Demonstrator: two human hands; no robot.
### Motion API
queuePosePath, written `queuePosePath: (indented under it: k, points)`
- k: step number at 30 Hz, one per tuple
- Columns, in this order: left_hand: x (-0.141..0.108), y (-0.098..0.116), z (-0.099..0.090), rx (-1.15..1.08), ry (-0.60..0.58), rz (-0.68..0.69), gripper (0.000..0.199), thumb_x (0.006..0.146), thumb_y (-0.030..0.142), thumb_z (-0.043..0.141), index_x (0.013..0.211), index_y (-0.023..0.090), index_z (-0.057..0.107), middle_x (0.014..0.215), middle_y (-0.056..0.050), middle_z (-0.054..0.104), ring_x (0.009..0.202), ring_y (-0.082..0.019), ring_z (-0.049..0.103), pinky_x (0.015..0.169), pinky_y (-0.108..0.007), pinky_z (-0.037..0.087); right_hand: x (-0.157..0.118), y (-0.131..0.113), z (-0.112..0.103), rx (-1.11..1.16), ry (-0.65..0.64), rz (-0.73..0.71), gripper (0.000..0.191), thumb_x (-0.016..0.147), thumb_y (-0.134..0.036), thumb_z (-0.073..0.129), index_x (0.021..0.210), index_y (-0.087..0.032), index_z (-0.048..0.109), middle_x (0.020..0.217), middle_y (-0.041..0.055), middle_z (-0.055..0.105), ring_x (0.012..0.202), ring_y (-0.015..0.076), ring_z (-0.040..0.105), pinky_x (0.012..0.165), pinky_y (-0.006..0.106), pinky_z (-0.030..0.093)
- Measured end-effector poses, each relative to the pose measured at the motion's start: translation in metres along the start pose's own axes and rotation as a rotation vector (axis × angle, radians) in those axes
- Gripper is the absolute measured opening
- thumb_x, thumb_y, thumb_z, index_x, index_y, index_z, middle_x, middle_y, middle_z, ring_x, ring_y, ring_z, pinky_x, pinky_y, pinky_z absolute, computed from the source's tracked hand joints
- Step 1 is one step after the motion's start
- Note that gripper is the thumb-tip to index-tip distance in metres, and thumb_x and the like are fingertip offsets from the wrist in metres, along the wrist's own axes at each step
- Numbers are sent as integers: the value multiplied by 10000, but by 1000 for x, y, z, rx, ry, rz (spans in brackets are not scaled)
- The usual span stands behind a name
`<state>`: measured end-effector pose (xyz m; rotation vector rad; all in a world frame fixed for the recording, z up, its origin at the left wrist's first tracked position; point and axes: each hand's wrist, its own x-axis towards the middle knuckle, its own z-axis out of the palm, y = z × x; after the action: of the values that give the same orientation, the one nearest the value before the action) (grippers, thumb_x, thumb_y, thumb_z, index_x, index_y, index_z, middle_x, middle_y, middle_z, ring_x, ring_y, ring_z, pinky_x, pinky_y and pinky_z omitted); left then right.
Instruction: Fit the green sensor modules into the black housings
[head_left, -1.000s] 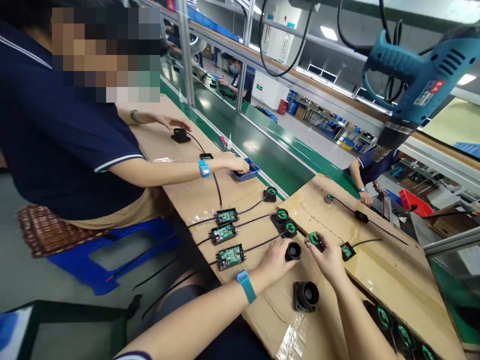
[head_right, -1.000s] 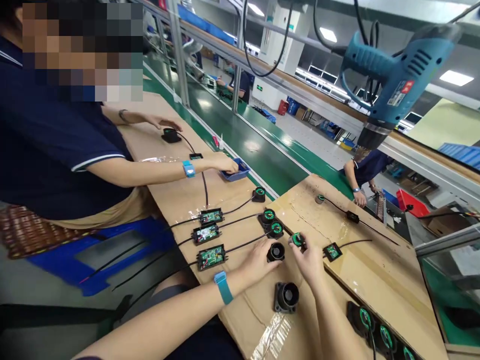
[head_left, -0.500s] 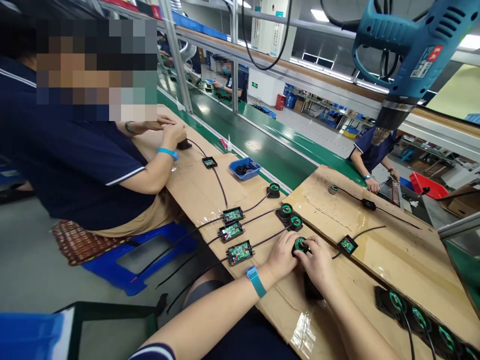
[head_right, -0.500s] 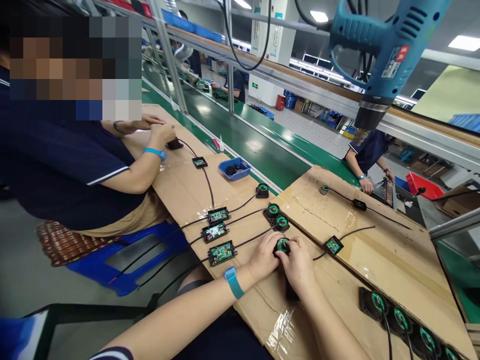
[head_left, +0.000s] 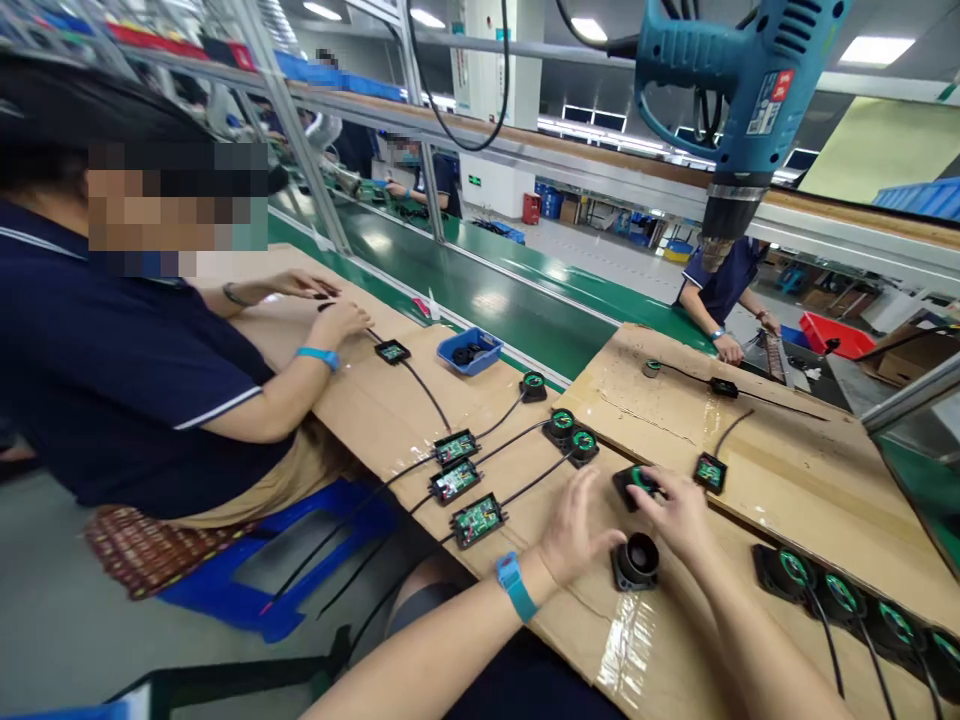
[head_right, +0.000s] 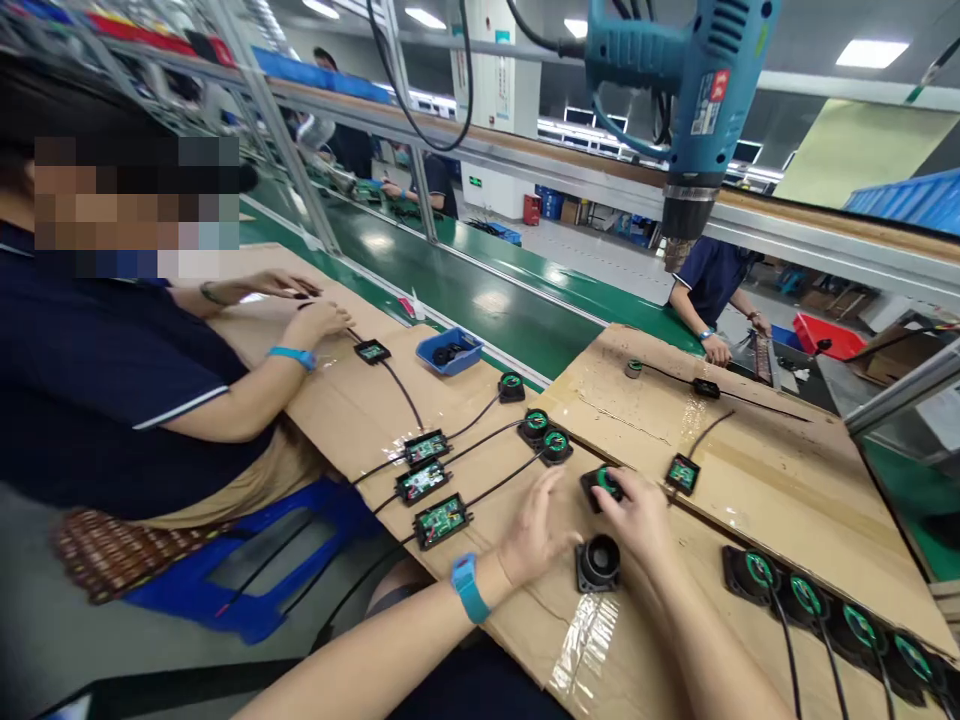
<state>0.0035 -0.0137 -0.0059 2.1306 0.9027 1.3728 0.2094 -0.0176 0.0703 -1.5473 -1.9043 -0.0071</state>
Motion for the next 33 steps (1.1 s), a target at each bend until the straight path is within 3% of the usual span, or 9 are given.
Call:
queuePosePath:
  k: [3,7,9,13,18,21,26,28,33]
  points:
    - [-8,22,6,48,-203,155,950,759,729,690,1472,184,379,1422,-197,501,1303,-357,524,1079,-518,484,-1,20,-29,-116,193,-77,381,902,-509,643,1056,-179,757,1005,108,757,899,266,695,858,418,553]
    - [-14,32,5,151,-433,265,380,879,473,650,1151,210,614,1099,-99,643,972,-242,641,885,-396,551,-15,29,-35,-234,345,-60,409,892,-507,658,1146,-196,735,1100,109,740,1039,306,685,939,444,534]
    - [-18,28,-5,212,-368,170,325,851,389,664,1106,196,611,1085,-111,635,971,-260,624,871,-418,542,-29,31,-19,-242,307,-23,437,896,-544,622,1137,-200,743,1126,114,733,1015,308,702,901,433,563]
    - [-23,20,-27,237,-141,-96,404,794,248,694,1165,189,546,1184,-137,603,1069,-300,582,931,-478,521,-54,41,20,-222,4,-18,541,908,-643,486,1027,-211,789,1043,122,754,872,302,739,729,406,621]
    - [-23,20,-30,248,-65,-212,455,769,184,710,1178,195,513,1157,-125,606,1062,-301,574,937,-510,523,-59,36,27,-181,1,8,438,917,-554,519,1109,-255,774,1182,96,722,1019,295,720,826,381,620]
    - [-23,20,-28,266,-39,-201,464,811,169,682,1232,194,490,1186,-132,604,1101,-303,575,966,-523,518,-58,16,25,-151,-52,-1,473,952,-521,468,1030,-187,794,1110,152,737,927,295,741,826,394,623]
    - [-27,9,-26,311,5,-134,433,911,208,617,1313,177,459,1228,-160,602,1160,-306,586,994,-533,518,-59,-16,25,-197,-53,116,400,958,-412,530,1185,-155,736,1300,186,648,1091,298,692,959,394,568]
    - [-28,5,-25,355,47,-81,507,920,224,624,1377,147,418,1271,-191,586,1204,-326,574,1004,-552,512,-55,-24,20,-215,-178,173,365,950,-341,547,1211,-151,718,1284,188,653,1052,282,700,935,373,564]
    - [-31,22,-29,412,57,198,663,872,156,673,1458,144,364,1460,-229,458,1412,-371,412,1104,-584,442,-35,-10,-32,-154,-460,132,313,945,-331,569,1201,-213,704,1157,104,712,1073,261,650,981,390,493]
